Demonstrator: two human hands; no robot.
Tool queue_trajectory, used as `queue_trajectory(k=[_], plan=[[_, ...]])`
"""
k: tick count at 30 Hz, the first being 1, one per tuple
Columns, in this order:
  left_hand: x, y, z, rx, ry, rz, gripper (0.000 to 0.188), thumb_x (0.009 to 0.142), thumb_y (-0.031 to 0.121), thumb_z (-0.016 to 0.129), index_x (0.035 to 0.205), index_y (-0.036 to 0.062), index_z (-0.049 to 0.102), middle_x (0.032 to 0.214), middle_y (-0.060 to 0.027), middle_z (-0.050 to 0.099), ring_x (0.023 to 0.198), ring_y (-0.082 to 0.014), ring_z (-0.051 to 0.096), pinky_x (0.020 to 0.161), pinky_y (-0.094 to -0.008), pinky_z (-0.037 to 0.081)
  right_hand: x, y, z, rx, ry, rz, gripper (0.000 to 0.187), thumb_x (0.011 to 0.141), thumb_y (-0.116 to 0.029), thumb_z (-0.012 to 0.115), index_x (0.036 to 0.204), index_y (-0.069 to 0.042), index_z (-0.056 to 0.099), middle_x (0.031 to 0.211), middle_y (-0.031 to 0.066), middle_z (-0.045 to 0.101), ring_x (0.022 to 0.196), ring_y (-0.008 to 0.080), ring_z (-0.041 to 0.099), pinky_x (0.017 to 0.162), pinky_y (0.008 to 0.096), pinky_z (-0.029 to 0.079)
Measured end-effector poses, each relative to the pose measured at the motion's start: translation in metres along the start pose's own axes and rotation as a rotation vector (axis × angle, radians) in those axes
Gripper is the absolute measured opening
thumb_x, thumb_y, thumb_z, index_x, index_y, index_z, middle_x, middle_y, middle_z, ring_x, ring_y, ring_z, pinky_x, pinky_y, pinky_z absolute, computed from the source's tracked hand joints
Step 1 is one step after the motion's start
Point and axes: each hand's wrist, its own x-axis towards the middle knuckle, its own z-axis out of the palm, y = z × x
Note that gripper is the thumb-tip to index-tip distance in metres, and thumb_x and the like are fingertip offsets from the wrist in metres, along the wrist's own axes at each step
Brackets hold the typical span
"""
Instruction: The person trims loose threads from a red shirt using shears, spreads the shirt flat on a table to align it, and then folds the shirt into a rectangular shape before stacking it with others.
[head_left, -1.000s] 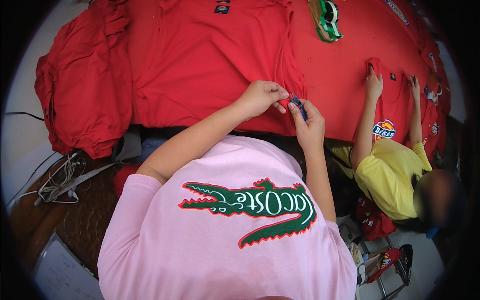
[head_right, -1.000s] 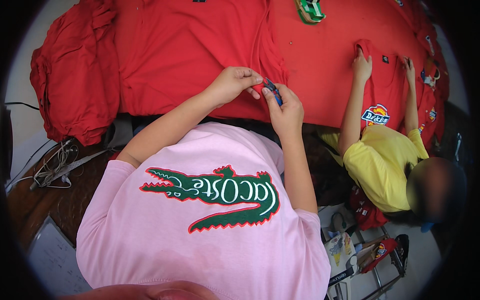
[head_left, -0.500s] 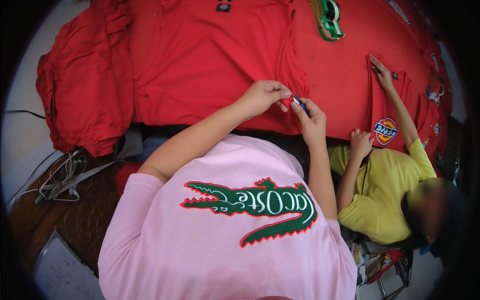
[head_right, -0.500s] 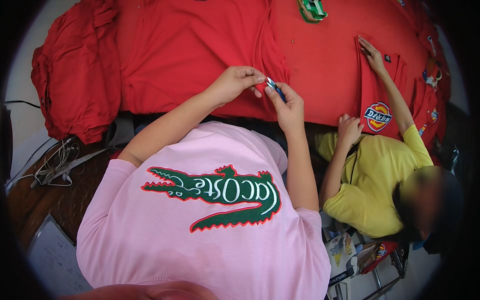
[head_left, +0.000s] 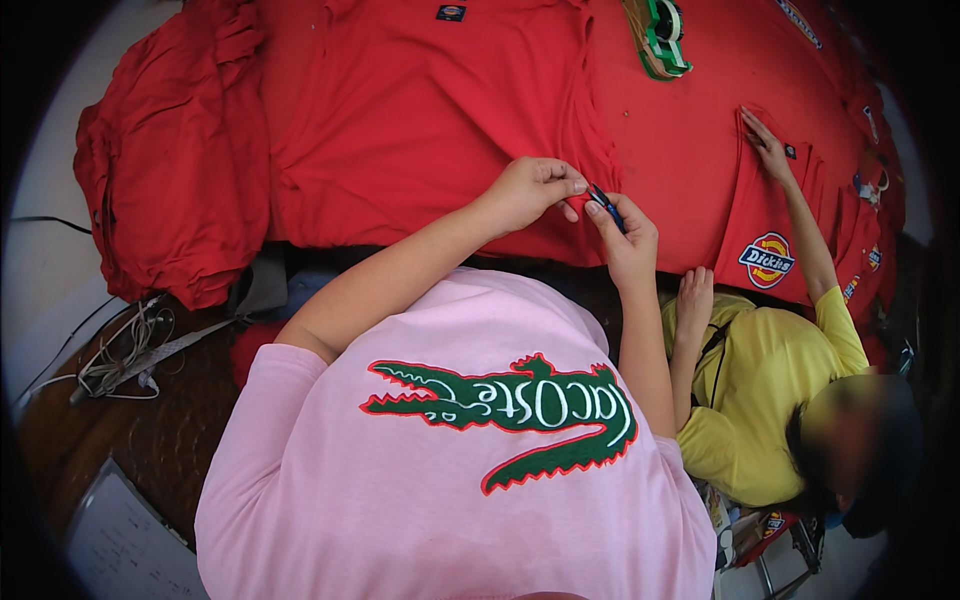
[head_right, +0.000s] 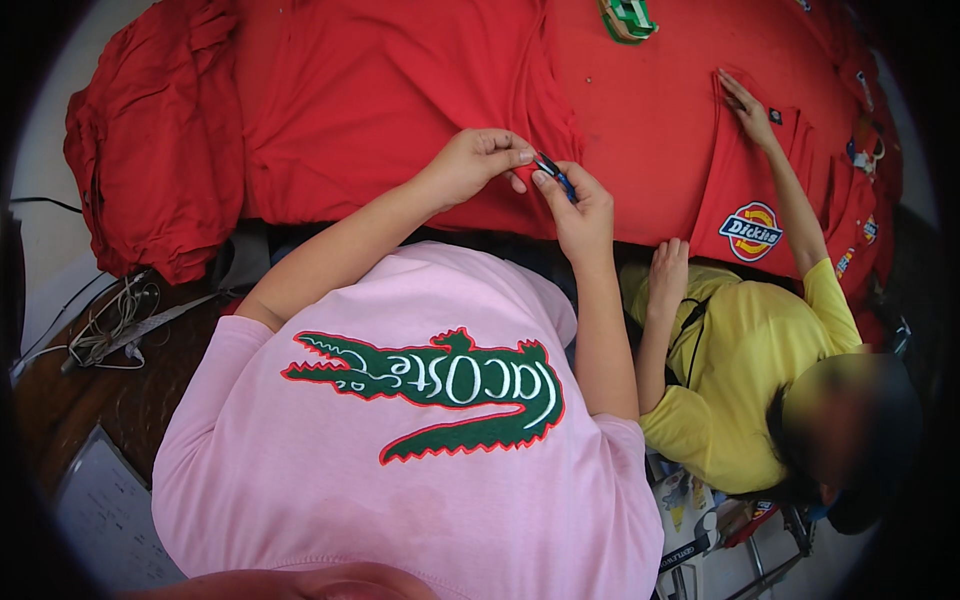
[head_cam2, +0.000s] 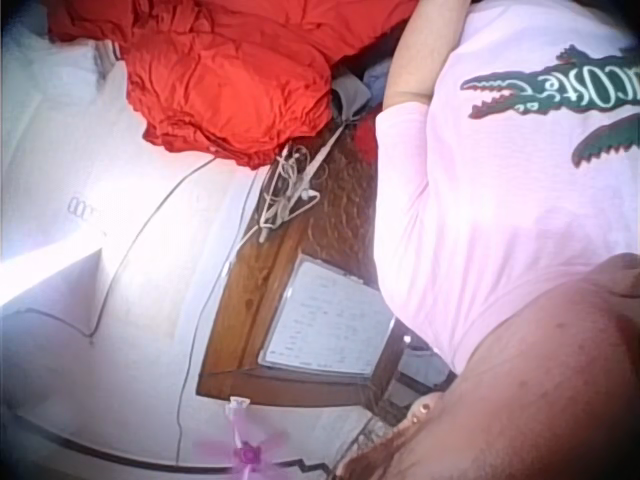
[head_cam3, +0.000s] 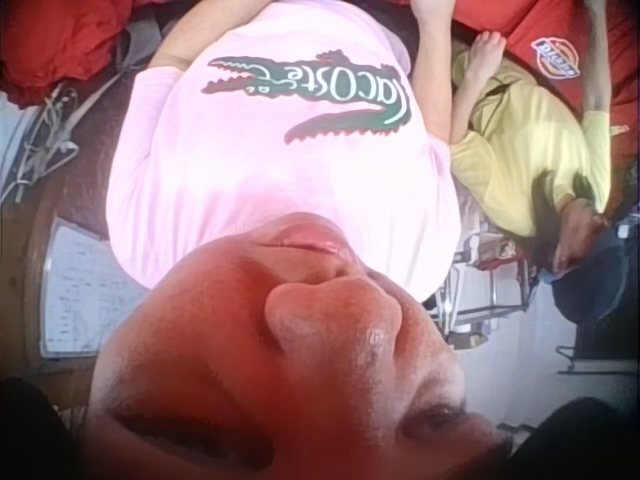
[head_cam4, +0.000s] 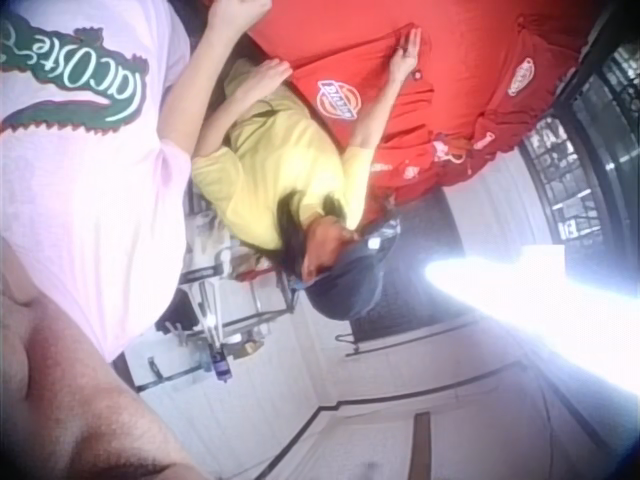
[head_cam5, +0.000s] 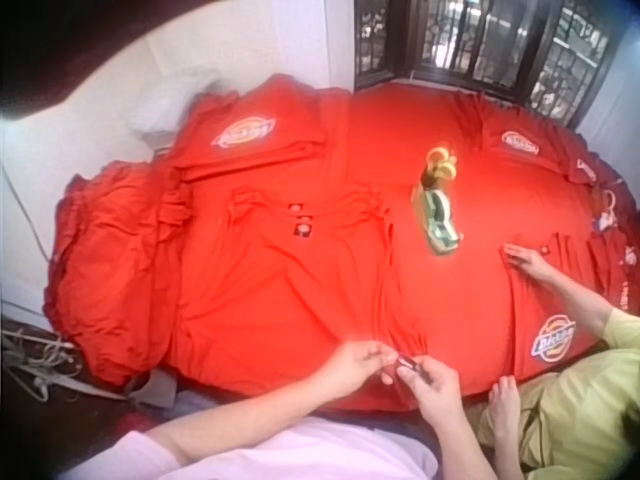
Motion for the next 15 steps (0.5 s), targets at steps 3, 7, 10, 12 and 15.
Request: queue_trajectory(k=[3, 7, 10, 12, 15], plan=[[0.0007, -0.0010, 0.0004, -0.008, -0.003, -0.002, 0.020, 0.103, 0.014, 0.062, 0.111, -0.0036, 0.070, 0.098, -0.0087, 0.074, 0.080, -0.0142, 0.071, 0.079, -0.0266, 0.056, -0.0003, 0.0005, -0.0010, -0.002, -0.002, 0.010, 0.015, 0.095, -0.014, 0.075, 0.097, 0.001, 0.072, 0.075, -0.0056, 0.053, 0.070, 0.0033, 0.043, 0.061, 0.0222, 0.036], [0.0021, -0.0031, -0.0019, -0.009, -0.013, 0.001, 0.020, 0.104, 0.014, 0.062, 0.110, -0.0033, 0.070, 0.098, -0.0083, 0.073, 0.080, -0.0141, 0.070, 0.079, -0.0268, 0.056, 0.0013, 0.0049, 0.0010, -0.015, 0.019, -0.023, 0.015, 0.095, -0.014, 0.075, 0.097, 0.001, 0.072, 0.075, -0.0048, 0.055, 0.070, 0.0040, 0.045, 0.062, 0.0226, 0.037], [0.0037, -0.0046, -0.0040, -0.005, -0.009, -0.010, 0.020, 0.104, 0.014, 0.062, 0.110, -0.0029, 0.070, 0.097, -0.0080, 0.073, 0.080, -0.0142, 0.070, 0.079, -0.0271, 0.056, 0.0012, 0.0050, 0.0052, -0.023, 0.039, -0.042, 0.016, 0.095, -0.015, 0.075, 0.097, 0.001, 0.072, 0.075, -0.0031, 0.055, 0.070, 0.0050, 0.046, 0.063, 0.0234, 0.038], [0.0049, -0.0055, -0.0053, -0.011, -0.006, -0.014, 0.020, 0.104, 0.015, 0.062, 0.109, -0.0028, 0.070, 0.097, -0.0079, 0.073, 0.080, -0.0142, 0.070, 0.079, -0.0273, 0.056, 0.0021, 0.0007, 0.0063, -0.077, 0.050, -0.048, 0.018, 0.094, -0.016, 0.076, 0.097, 0.001, 0.072, 0.075, -0.0018, 0.056, 0.070, 0.0055, 0.047, 0.063, 0.0238, 0.039], [0.0066, -0.0060, -0.0075, -0.028, -0.007, -0.010, 0.020, 0.104, 0.015, 0.062, 0.109, -0.0029, 0.070, 0.097, -0.0080, 0.073, 0.079, -0.0144, 0.070, 0.078, -0.0271, 0.056, 0.0054, 0.0069, 0.0078, -0.107, 0.072, -0.096, 0.019, 0.094, -0.017, 0.076, 0.097, 0.001, 0.071, 0.074, 0.0001, 0.055, 0.070, 0.0066, 0.047, 0.062, 0.0248, 0.039]])
